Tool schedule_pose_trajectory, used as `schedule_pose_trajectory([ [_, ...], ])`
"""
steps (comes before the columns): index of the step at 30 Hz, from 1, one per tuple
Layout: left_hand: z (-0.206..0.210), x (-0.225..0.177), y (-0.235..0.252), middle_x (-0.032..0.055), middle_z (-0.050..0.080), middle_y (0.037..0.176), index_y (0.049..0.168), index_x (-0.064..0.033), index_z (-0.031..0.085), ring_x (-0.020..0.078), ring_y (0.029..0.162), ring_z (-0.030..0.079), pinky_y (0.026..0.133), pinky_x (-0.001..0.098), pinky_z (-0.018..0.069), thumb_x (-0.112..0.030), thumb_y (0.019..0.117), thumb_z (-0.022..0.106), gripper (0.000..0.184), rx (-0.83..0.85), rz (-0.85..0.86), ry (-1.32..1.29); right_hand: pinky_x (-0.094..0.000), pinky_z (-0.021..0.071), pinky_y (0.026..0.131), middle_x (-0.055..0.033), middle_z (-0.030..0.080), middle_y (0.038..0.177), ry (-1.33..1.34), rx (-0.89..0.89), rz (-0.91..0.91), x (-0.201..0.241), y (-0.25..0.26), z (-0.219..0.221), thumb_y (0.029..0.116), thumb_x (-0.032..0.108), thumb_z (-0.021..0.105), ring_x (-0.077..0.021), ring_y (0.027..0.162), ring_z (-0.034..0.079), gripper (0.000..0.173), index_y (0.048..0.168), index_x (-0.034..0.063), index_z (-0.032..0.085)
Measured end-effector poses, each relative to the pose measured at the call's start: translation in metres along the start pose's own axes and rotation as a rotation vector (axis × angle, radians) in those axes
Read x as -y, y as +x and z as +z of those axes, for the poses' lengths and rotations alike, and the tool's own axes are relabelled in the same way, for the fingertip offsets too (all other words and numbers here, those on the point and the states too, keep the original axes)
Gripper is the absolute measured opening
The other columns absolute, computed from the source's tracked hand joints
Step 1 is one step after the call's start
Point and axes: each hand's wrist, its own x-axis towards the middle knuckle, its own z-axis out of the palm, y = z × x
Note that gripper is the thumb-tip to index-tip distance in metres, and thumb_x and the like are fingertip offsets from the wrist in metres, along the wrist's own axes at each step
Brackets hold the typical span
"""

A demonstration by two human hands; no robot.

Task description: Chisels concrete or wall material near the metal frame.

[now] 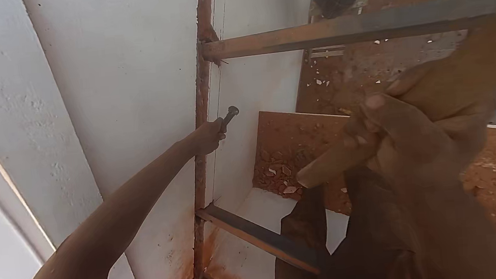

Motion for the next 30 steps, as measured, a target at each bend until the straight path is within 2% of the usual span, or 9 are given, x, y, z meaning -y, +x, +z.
schedule_pose_trajectory([
  [3, 0.001, -0.006, 0.002, 0.0142, 0.061, 0.092, 0.115, 0.0007, 0.052, 0.0250, 0.079, 0.065, 0.075, 0.0417, 0.0554, -0.004, 0.1054, 0.052, 0.011, 0.035, -0.036, 0.014, -0.0288, 0.0525, 0.043, 0.0020, 0.054, 0.060, -0.201, 0.055, 0.325, -0.051, -0.014, 0.026, 0.0885, 0.010, 0.066, -0.0112, 0.045, 0.055, 0.012, 0.091, 0.0116, 0.054],
  [5, 0.012, -0.011, 0.004, 0.0151, 0.063, 0.097, 0.119, 0.0002, 0.051, 0.0267, 0.084, 0.066, 0.078, 0.0441, 0.0556, -0.001, 0.1026, 0.055, 0.016, 0.099, -0.048, 0.064, -0.0332, 0.0467, 0.048, -0.0097, 0.054, 0.072, -0.468, 0.332, 0.866, -0.071, -0.011, 0.028, 0.0967, 0.008, 0.066, -0.0178, 0.052, 0.052, 0.018, 0.111, 0.0032, 0.057],
  [7, 0.034, -0.016, 0.002, 0.0169, 0.065, 0.102, 0.120, 0.0005, 0.053, 0.0311, 0.092, 0.067, 0.083, 0.0493, 0.0557, 0.003, 0.0981, 0.059, 0.023, 0.137, -0.033, 0.094, -0.0309, 0.0502, 0.042, -0.0088, 0.052, 0.068, -0.445, 0.370, 1.073, -0.066, -0.012, 0.012, 0.1010, 0.009, 0.064, -0.0162, 0.045, 0.051, 0.019, 0.115, 0.0055, 0.053],
  [11, 0.025, -0.014, 0.008, 0.0164, 0.063, 0.101, 0.120, -0.0002, 0.052, 0.0309, 0.092, 0.066, 0.083, 0.0489, 0.0549, 0.003, 0.0993, 0.057, 0.021, 0.120, -0.058, 0.094, -0.0291, 0.0519, 0.042, 0.0016, 0.055, 0.059, -0.319, 0.102, 0.549, -0.020, -0.024, -0.032, 0.0884, 0.017, 0.068, -0.0118, 0.042, 0.054, 0.015, 0.099, 0.0147, 0.058],
  [14, 0.017, -0.009, 0.007, 0.0150, 0.063, 0.095, 0.117, 0.0008, 0.052, 0.0277, 0.085, 0.065, 0.079, 0.0452, 0.0548, 0.002, 0.1007, 0.055, 0.017, 0.067, -0.060, 0.056, -0.0312, 0.0557, 0.042, 0.0076, 0.054, 0.060, -0.050, -0.117, 0.213, -0.035, -0.027, -0.006, 0.0877, 0.009, 0.064, -0.0109, 0.044, 0.055, 0.019, 0.095, 0.0194, 0.050],
  [20, 0.027, -0.013, 0.008, 0.0170, 0.064, 0.098, 0.119, 0.0006, 0.053, 0.0308, 0.089, 0.067, 0.082, 0.0488, 0.0553, -0.001, 0.1021, 0.055, 0.018, 0.053, -0.096, 0.073, -0.0305, 0.0504, 0.040, -0.0075, 0.049, 0.063, -0.321, 0.297, 1.115, -0.051, -0.015, 0.001, 0.1003, 0.005, 0.062, -0.0153, 0.042, 0.050, 0.015, 0.111, 0.0054, 0.051],
  [26, 0.016, 0.007, -0.010, 0.0163, 0.062, 0.088, 0.114, 0.0032, 0.054, 0.0285, 0.078, 0.065, 0.074, 0.0471, 0.0553, -0.005, 0.1051, 0.052, 0.012, -0.127, -0.059, -0.064, -0.0288, 0.0538, 0.042, 0.0078, 0.055, 0.060, 0.046, -0.077, 0.017, 0.001, 0.007, -0.008, 0.0906, 0.006, 0.062, -0.0097, 0.043, 0.053, 0.016, 0.094, 0.0193, 0.053],
  [28, 0.017, 0.008, -0.015, 0.0163, 0.062, 0.088, 0.115, 0.0031, 0.054, 0.0280, 0.076, 0.064, 0.073, 0.0468, 0.0554, -0.005, 0.1049, 0.053, 0.014, -0.141, -0.075, -0.070, -0.0285, 0.0540, 0.041, 0.0068, 0.053, 0.058, 0.077, -0.094, 0.091, -0.024, -0.002, 0.021, 0.0916, 0.005, 0.062, -0.0094, 0.042, 0.053, 0.017, 0.091, 0.0170, 0.051],
  [30, 0.015, 0.004, -0.016, 0.0185, 0.063, 0.092, 0.118, 0.0038, 0.054, 0.0303, 0.081, 0.066, 0.077, 0.0482, 0.0557, -0.005, 0.1052, 0.053, 0.016, -0.138, -0.101, -0.054, -0.0251, 0.0491, 0.040, -0.0009, 0.051, 0.056, -0.154, 0.119, 0.640, -0.049, -0.015, 0.035, 0.0918, 0.004, 0.064, -0.0102, 0.040, 0.051, 0.012, 0.092, 0.0075, 0.052],
])
